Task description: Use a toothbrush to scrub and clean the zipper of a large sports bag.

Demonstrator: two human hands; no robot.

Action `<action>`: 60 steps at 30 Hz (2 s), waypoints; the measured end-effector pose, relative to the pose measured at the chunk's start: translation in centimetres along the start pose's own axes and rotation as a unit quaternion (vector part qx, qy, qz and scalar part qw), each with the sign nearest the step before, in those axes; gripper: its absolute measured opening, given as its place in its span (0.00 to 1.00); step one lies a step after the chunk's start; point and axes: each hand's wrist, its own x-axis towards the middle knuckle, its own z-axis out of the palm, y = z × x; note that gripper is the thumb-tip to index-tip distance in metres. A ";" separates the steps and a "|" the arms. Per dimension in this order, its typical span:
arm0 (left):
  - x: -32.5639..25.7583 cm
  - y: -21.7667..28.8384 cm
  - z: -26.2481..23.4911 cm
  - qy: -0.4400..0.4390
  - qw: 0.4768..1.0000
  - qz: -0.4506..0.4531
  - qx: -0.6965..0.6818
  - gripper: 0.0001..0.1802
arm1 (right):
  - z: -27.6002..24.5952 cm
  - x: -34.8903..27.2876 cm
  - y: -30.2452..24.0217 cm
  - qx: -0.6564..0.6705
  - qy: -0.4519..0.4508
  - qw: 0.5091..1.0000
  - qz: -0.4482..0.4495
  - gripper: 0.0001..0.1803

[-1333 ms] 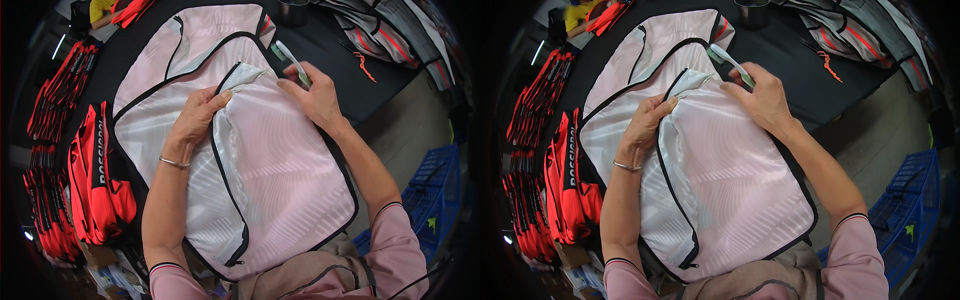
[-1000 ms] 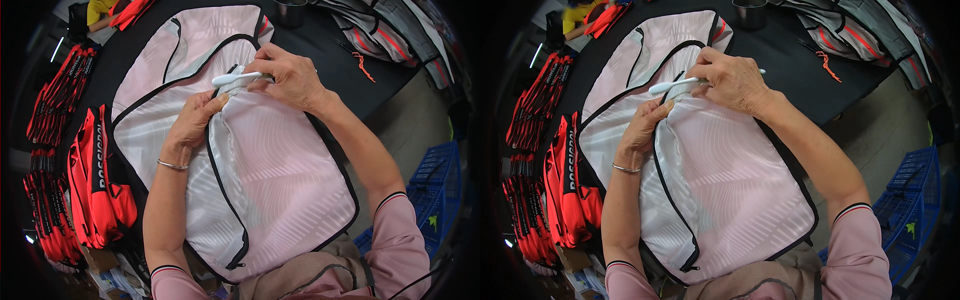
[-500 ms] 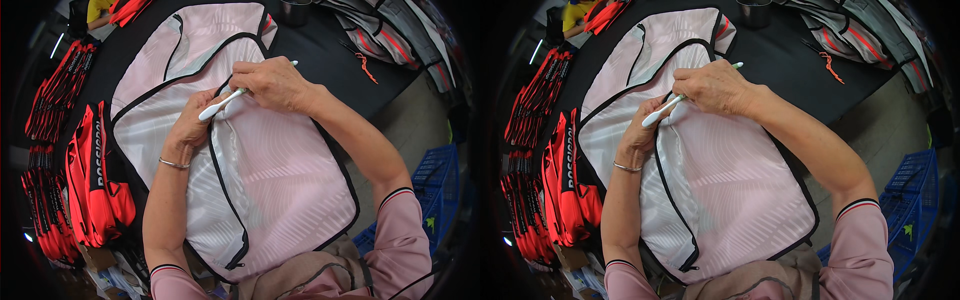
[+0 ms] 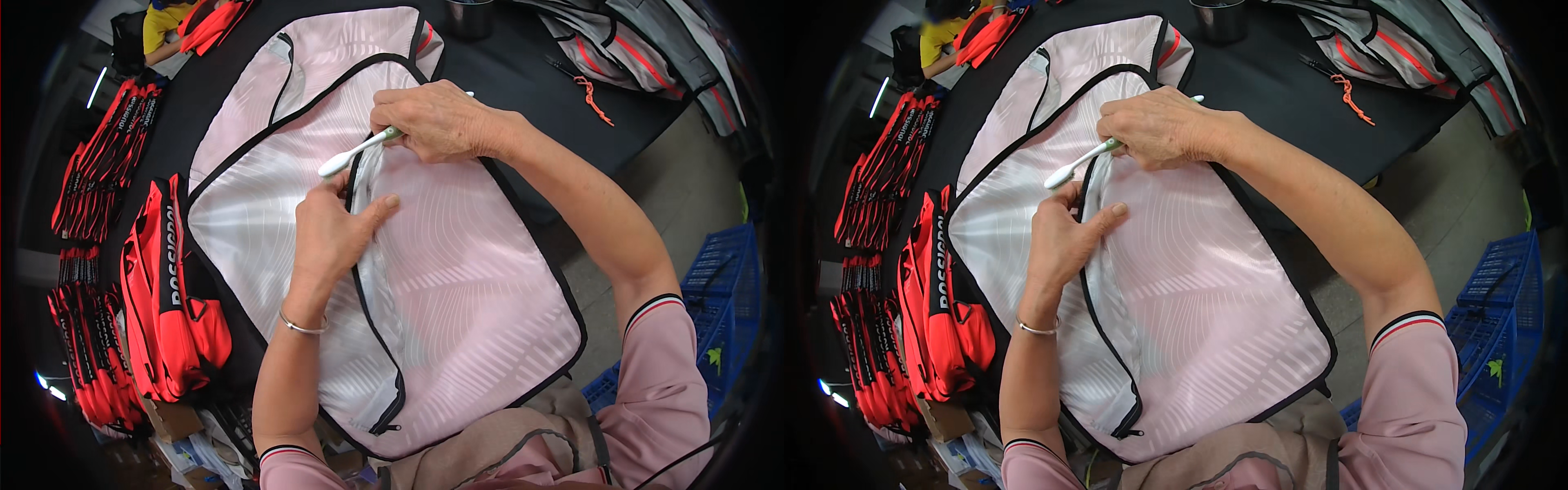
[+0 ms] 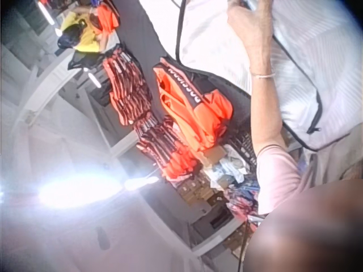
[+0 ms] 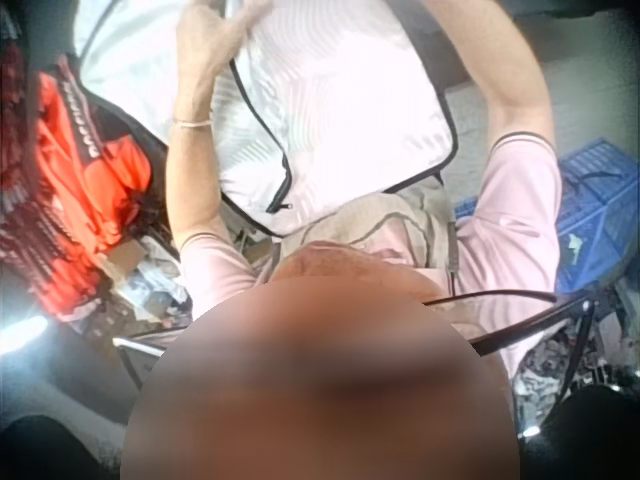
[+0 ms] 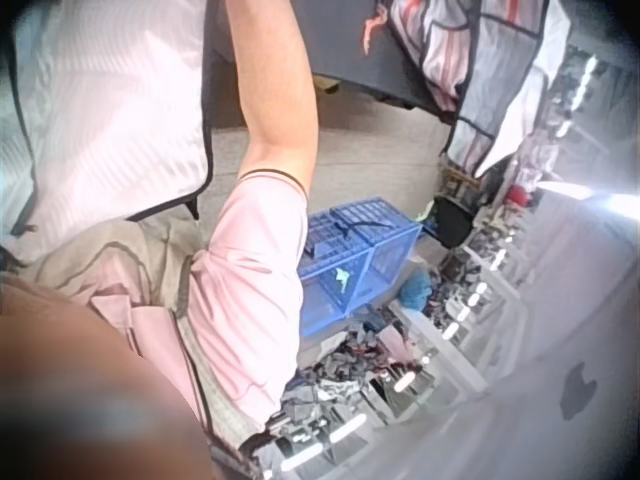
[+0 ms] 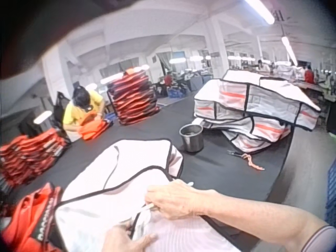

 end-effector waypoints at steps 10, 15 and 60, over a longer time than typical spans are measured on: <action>0.6 -2.0 -1.8 -0.093 0.947 -0.093 -0.292 0.19 | -0.8 0.3 -0.8 0.001 -0.007 1.000 -0.010 0.08; 0.4 -1.6 -2.2 -0.099 0.968 -0.059 -0.224 0.16 | -1.3 0.4 -1.0 -0.017 -0.006 1.000 -0.018 0.08; -0.2 -4.7 0.1 -0.106 0.868 -0.084 -0.477 0.13 | -0.6 0.6 -2.6 0.186 0.078 0.977 0.067 0.17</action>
